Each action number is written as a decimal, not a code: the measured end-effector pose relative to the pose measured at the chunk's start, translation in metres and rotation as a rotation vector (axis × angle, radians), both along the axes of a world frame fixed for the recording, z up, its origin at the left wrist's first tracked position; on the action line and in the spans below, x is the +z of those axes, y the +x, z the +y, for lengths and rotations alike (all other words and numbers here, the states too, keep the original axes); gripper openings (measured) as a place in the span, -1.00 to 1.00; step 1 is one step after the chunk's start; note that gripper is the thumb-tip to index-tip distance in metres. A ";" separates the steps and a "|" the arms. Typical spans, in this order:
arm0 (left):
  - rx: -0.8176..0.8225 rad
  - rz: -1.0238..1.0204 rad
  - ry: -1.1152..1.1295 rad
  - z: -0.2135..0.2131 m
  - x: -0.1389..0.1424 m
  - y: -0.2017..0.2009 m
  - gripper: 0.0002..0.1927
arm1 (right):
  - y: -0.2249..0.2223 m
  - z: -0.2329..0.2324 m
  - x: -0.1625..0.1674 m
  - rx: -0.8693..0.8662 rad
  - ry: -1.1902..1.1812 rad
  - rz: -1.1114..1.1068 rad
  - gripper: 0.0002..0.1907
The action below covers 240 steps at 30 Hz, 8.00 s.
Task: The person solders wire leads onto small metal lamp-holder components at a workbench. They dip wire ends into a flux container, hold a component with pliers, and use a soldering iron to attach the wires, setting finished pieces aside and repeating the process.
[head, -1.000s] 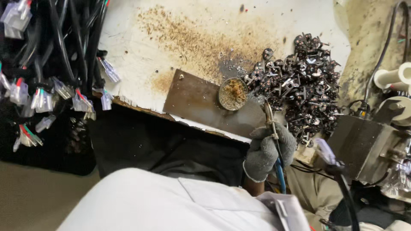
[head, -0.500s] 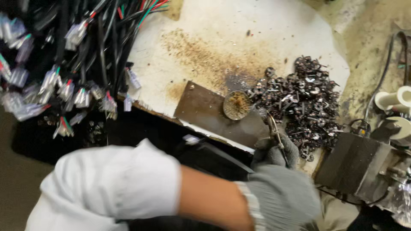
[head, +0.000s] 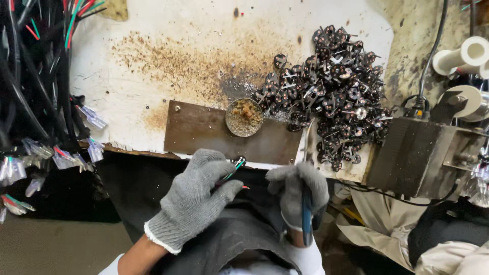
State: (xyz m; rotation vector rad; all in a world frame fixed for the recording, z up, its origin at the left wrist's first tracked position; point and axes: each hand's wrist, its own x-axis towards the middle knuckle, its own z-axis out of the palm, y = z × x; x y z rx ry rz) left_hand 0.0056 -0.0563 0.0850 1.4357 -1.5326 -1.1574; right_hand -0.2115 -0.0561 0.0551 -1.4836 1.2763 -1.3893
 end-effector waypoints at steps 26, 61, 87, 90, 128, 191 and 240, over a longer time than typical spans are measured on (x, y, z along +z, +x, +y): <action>-0.150 0.136 -0.057 0.002 -0.002 -0.011 -0.75 | -0.023 0.045 -0.020 0.137 0.242 0.018 -0.22; 0.089 0.264 0.444 -0.030 -0.002 0.001 -0.89 | 0.033 0.011 -0.037 -0.011 -0.042 0.649 -0.65; -0.122 -0.313 -0.147 -0.028 -0.010 -0.002 -0.82 | 0.004 0.012 -0.012 -0.141 0.115 0.160 -0.81; -0.132 -0.297 -0.126 -0.026 -0.013 -0.002 -0.80 | -0.019 0.027 -0.020 -0.026 0.242 0.135 -0.70; -0.107 -0.335 -0.121 -0.022 -0.009 -0.008 -0.80 | -0.062 0.087 -0.083 0.120 0.438 0.091 -0.52; -0.062 -0.295 -0.044 -0.031 0.002 -0.015 -0.84 | -0.018 -0.004 -0.008 0.097 0.315 0.152 -0.81; -0.038 -0.345 -0.052 -0.034 0.009 -0.020 -0.81 | 0.019 -0.029 0.024 -0.236 -0.135 0.667 -0.73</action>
